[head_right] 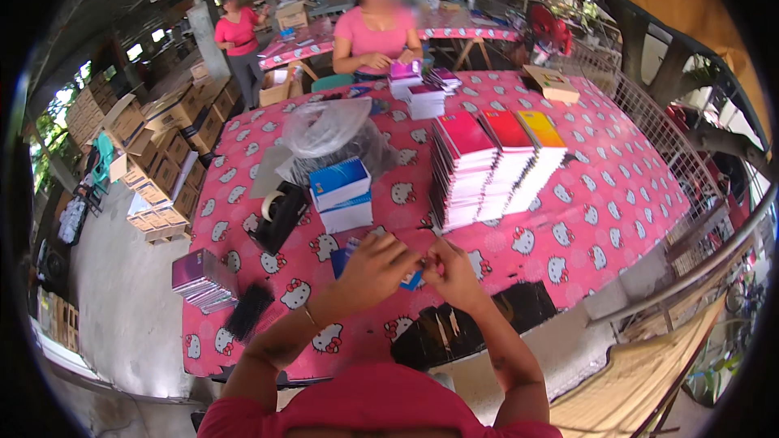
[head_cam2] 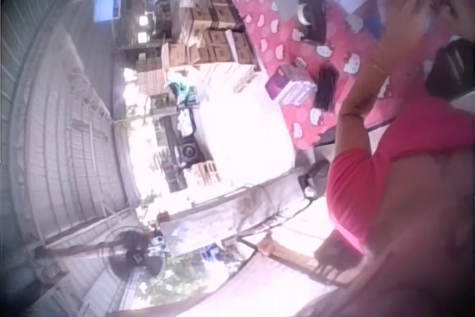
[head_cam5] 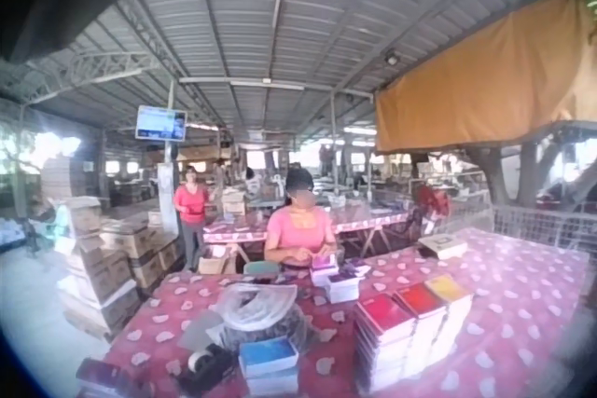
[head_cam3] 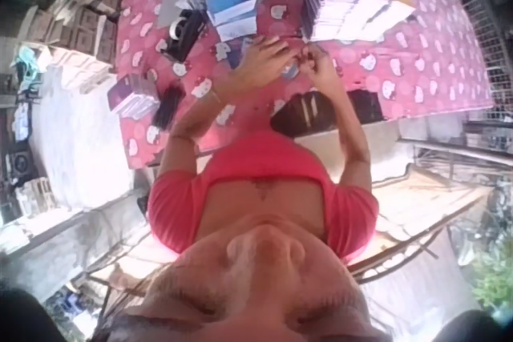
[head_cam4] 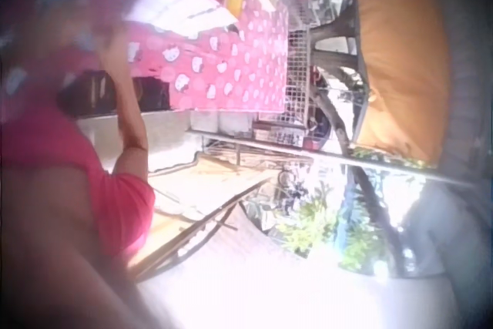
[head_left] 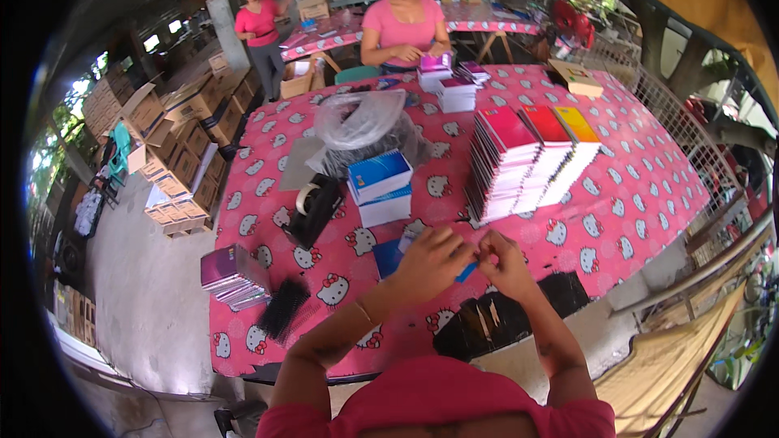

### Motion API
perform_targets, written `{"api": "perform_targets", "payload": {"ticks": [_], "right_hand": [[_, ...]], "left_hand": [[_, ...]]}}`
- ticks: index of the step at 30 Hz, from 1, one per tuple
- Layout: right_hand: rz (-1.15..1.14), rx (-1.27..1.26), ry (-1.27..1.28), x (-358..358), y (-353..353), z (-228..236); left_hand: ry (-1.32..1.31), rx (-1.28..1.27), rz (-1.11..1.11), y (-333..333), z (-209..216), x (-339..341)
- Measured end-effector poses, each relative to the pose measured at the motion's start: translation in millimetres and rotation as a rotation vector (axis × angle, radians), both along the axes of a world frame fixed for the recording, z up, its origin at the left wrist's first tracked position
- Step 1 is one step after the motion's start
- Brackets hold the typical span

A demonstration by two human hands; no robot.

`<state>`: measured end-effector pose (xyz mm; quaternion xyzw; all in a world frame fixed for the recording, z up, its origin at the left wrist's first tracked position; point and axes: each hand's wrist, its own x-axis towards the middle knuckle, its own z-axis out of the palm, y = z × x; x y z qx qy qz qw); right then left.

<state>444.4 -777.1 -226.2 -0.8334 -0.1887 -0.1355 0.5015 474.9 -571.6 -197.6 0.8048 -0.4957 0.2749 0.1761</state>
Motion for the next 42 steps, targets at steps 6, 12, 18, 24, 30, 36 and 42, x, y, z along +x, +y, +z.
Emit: {"api": "perform_targets", "payload": {"ticks": [6,12,18,24,30,36,42], "right_hand": [[-0.174,0.193,0.14,-8.6,8.5,-3.9],[-0.101,0.83,0.007,-37.8,57.7,-8.5],[-0.161,0.985,0.38,-18.8,-5.6,-57.0],[-0.683,-0.534,0.218,-7.7,-125.4,-188.8],[-0.298,-0.154,-0.085,14.1,-27.0,-111.2],[0.1,0.262,0.014,50.6,53.7,-69.1],[0.193,0.385,0.221,66.9,69.2,-106.0]], "left_hand": [[-0.118,0.071,0.139,-7.6,0.5,-5.9],[0.597,-0.531,-0.02,-29.6,4.4,-5.3],[0.551,-0.391,-0.067,-5.6,-12.0,-11.5],[0.194,0.088,0.375,49.4,-104.3,-9.9],[0.31,0.002,0.231,73.2,-99.5,0.2],[0.301,0.046,0.365,61.4,-61.9,22.3],[0.441,-0.686,0.523,61.1,-74.2,-4.4]]}}
